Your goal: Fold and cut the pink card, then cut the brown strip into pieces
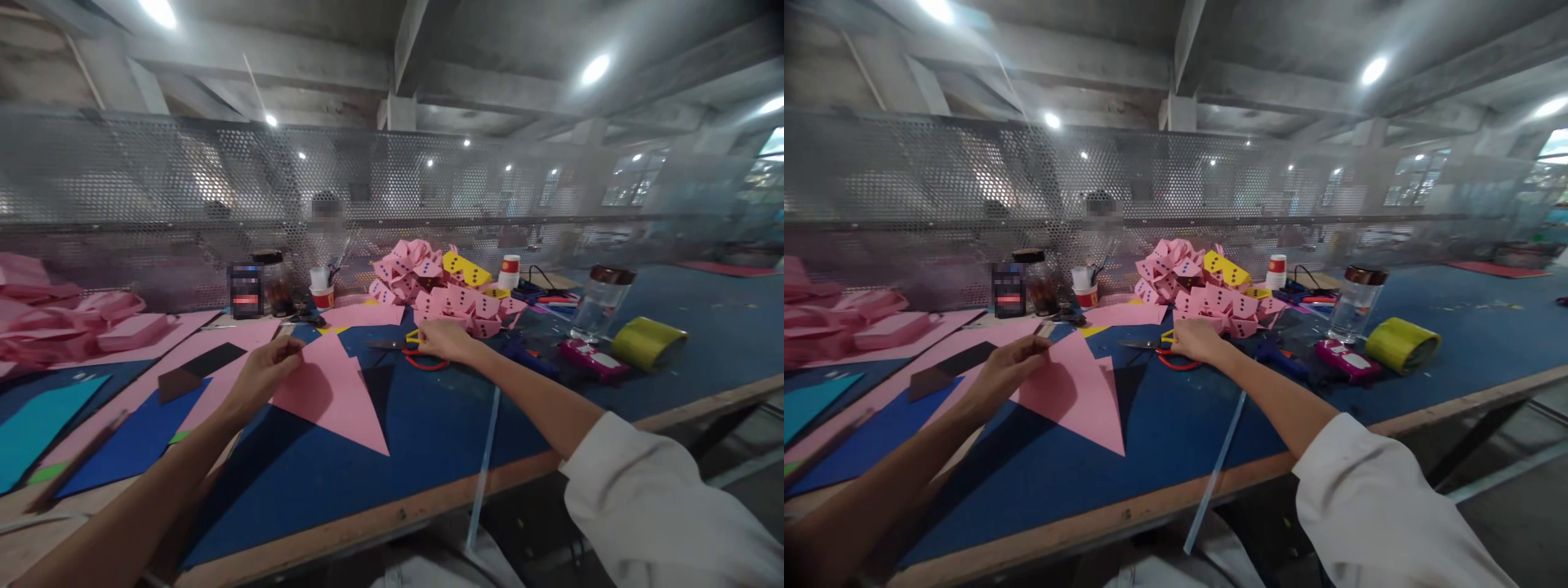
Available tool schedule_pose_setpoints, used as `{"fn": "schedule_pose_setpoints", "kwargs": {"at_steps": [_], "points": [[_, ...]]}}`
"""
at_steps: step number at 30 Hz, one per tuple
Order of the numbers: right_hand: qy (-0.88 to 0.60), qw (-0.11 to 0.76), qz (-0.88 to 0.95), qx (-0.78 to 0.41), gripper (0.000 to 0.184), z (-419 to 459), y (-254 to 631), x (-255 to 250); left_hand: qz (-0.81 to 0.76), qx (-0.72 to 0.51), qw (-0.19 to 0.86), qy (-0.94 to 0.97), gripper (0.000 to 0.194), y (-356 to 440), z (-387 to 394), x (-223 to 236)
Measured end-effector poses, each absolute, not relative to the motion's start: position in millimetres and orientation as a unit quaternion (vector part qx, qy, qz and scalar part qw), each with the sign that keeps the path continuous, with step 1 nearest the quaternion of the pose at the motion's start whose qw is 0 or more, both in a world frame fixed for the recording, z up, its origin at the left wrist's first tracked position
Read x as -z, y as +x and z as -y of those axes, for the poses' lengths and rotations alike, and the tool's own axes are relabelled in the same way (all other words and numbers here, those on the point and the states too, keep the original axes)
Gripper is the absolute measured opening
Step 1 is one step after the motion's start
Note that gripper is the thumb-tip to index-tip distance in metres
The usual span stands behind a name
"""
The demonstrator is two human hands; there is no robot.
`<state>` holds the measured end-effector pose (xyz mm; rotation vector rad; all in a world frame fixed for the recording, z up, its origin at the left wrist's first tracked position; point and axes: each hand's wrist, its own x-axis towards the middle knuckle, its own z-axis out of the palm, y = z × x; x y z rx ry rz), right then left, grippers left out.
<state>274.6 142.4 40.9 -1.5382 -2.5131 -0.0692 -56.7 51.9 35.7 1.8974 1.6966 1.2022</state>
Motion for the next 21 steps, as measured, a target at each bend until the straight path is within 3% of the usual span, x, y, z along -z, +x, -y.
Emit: {"fn": "schedule_pose_setpoints", "kwargs": {"at_steps": [10, 21], "points": [[-0.493, 0.175, 0.846, -0.101, 0.025, -144, 267, -55, -0.572, -0.395, 0.2, 0.69, 0.017, -55, -51, -27], [-0.485, 0.243, 0.826, -0.156, 0.027, -147, 260, -43, -0.59, -0.309, 0.113, 0.737, 0.021, -54, -58, -18]]}}
